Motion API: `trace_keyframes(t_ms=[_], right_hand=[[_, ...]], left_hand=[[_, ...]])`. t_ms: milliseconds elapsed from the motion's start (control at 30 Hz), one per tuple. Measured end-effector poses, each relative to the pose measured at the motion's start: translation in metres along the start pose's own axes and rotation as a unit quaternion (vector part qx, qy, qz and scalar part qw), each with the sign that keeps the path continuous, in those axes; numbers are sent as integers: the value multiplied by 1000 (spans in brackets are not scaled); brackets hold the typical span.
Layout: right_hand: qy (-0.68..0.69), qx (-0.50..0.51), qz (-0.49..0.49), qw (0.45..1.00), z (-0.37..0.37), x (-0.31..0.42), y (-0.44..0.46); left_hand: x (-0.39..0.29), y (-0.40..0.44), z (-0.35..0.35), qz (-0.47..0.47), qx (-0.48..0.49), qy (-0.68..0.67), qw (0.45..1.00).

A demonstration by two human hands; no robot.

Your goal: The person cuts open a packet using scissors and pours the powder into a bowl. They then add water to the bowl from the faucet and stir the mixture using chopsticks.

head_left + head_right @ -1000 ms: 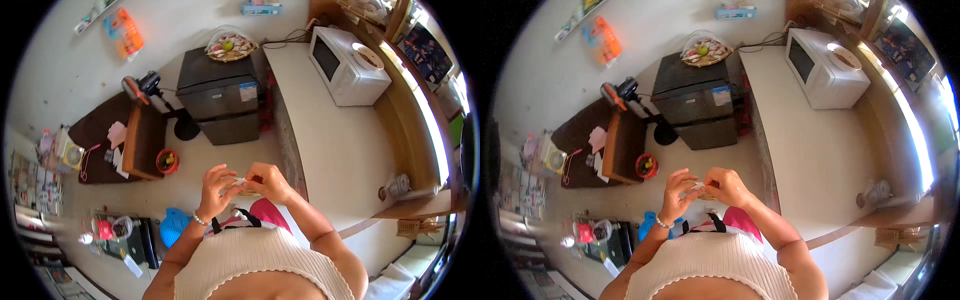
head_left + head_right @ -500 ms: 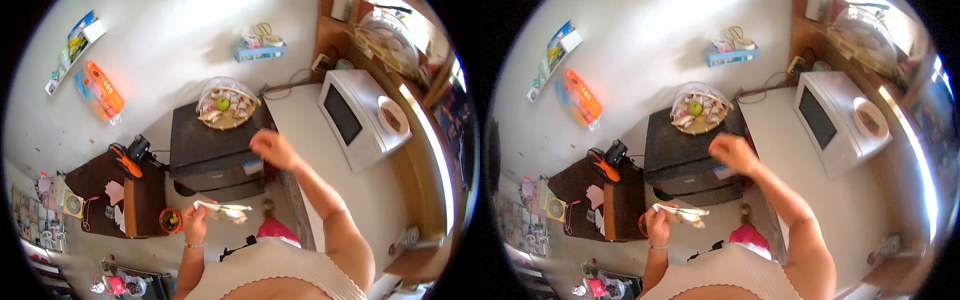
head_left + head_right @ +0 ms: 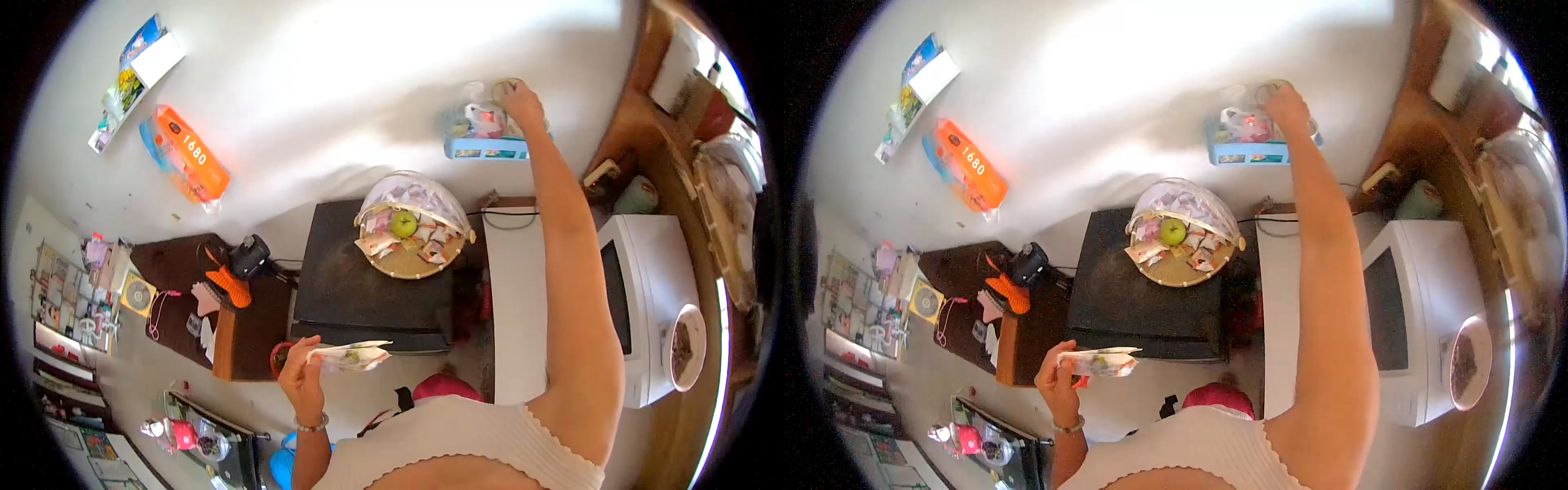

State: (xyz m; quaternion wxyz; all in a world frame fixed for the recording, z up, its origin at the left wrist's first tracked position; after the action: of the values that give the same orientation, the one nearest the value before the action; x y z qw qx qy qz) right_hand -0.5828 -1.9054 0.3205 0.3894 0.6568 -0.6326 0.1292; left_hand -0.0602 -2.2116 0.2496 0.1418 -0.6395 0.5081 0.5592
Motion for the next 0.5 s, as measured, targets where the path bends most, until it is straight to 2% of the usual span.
trace_keyframes(t_ms=[33, 133, 167, 233, 333, 400, 433, 500], right_hand=[[-25, -12, -15, 999, 8, -3, 2], [-92, -65, -68, 991, 8, -15, 7], [-76, -79, -71, 991, 5, -17, 7], [-46, -110, -71, 990, -24, -4, -6], [72, -171, -131, 974, -92, 34, -79], [259, -166, -206, 929, -119, 37, -140], [272, -161, -205, 926, -131, 49, -186], [353, -73, -174, 916, -132, 45, -276]], left_hand=[[0, 2, 1, 16, -1, 10, 1000], [14, 5, 1, -86, -55, -114, 988], [19, 7, 1, -118, -70, -155, 978], [26, 10, 3, -113, -58, -213, 969], [49, 13, 2, -112, 10, -274, 955], [45, 20, 8, -102, 115, -261, 953], [41, 22, 12, -96, 170, -255, 947], [27, 21, 23, -122, 274, -274, 914]])
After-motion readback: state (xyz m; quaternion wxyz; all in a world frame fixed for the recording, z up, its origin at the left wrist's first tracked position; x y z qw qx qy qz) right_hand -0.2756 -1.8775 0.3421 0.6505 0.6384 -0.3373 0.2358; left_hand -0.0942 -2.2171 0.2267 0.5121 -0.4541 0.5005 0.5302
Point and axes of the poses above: each hand's wrist, its own y-axis towards the middle knuckle, its own z-axis out of the palm, x = y × z, the point moved 2 cm from there along y, towards the middle knuckle, and after that the axes turned 5 degrees about x, right-handed, at the moved point
